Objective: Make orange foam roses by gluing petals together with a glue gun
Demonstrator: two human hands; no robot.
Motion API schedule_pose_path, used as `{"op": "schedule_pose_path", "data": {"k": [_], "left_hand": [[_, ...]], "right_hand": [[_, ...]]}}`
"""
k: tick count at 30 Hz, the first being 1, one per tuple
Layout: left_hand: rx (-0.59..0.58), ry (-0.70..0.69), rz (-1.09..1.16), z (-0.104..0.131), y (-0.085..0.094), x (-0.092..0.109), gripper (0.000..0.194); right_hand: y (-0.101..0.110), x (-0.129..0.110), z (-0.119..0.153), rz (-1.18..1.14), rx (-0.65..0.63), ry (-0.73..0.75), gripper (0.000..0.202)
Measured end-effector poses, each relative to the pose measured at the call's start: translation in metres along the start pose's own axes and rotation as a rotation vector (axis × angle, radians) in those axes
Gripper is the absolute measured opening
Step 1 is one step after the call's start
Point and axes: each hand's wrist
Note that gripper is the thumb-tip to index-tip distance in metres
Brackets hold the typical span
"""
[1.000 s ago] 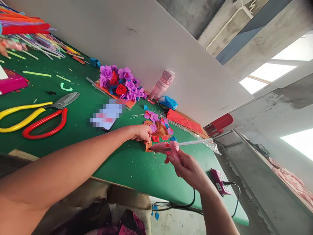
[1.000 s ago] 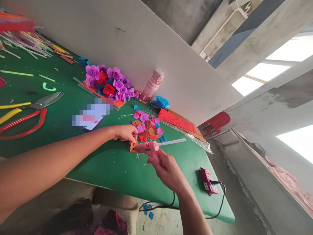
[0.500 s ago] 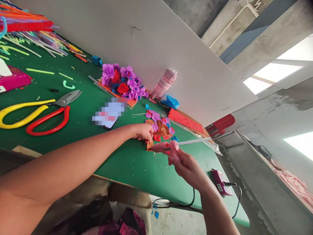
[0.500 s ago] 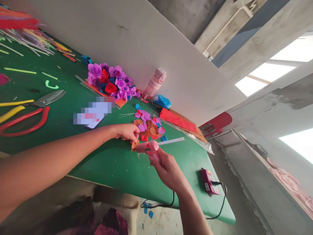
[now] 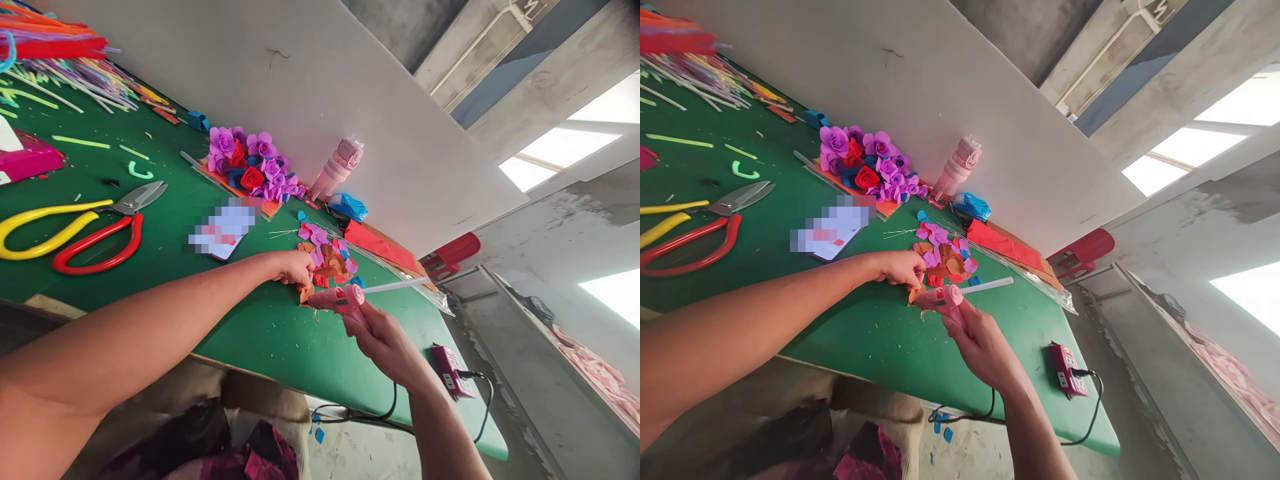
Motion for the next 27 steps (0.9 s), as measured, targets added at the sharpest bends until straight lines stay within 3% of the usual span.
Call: {"op": "schedule_pose_path", "data": {"k": [27], "left_hand": [[0.035, 0.015, 0.023, 0.003, -0.002, 0.004, 0.02]], "right_hand": [[0.008, 0.011, 0.002, 0.059, 0.05, -0.056, 0.028]]}}
Point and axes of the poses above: each hand's wrist, its own z-axis away from the middle knuckle, its own y-axis out of the back of the hand, x = y × z, and after that the axes turned 14 degrees about x, right-handed
